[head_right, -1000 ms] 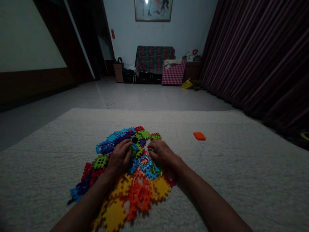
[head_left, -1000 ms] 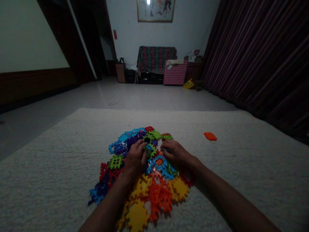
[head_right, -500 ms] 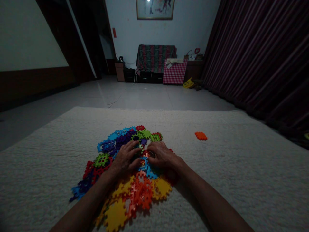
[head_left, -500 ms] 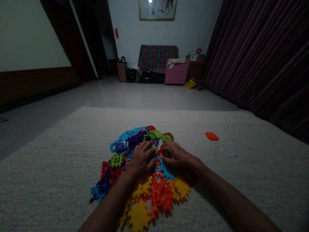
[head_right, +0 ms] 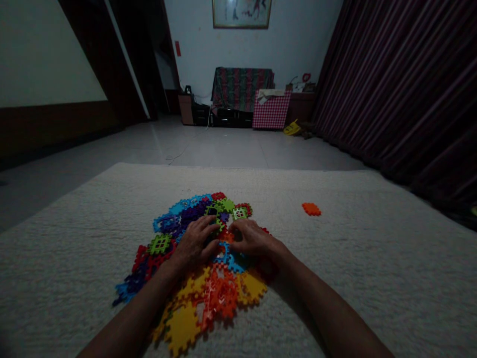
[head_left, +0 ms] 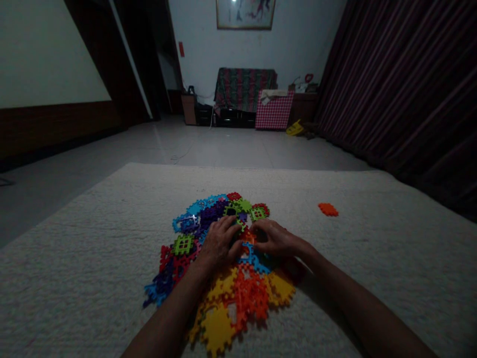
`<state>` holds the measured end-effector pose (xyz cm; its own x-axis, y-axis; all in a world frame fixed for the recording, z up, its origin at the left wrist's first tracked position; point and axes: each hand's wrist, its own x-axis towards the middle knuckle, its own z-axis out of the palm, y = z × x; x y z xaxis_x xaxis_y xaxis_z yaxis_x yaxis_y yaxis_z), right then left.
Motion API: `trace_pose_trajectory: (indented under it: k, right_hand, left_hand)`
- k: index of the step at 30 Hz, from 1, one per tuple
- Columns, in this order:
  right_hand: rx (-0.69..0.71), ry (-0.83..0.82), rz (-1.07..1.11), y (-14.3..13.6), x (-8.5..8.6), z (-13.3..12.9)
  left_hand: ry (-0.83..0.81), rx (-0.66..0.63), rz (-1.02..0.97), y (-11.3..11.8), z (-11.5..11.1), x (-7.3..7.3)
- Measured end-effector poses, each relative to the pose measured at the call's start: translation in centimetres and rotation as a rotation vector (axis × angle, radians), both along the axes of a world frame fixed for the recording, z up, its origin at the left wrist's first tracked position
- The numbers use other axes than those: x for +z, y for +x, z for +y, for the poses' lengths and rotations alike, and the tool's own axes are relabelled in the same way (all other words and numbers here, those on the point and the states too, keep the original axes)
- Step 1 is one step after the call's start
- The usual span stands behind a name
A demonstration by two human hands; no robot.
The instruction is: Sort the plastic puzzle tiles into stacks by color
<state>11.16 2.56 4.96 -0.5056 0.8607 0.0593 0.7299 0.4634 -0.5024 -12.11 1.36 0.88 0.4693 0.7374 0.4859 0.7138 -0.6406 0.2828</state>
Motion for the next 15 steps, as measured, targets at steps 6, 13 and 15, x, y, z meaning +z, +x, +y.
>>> trace_pose_trajectory:
  k: [6,13,15]
  right_hand:
    - [-0.093,-0.063,0.183,-0.1,-0.4,0.6]
    - [-0.204,-0.058,0.422,1.1,0.4,-0.5]
    - [-0.250,-0.032,0.531,1.4,0.8,-1.3]
  left_hand:
    - [0.046,0.021,-0.013,-0.4,0.5,0.9]
    - [0.012,-0.133,0.070,0.4,-2.9,4.6]
    - [-0.024,-0.221,0.138,0.9,-5.3,5.1]
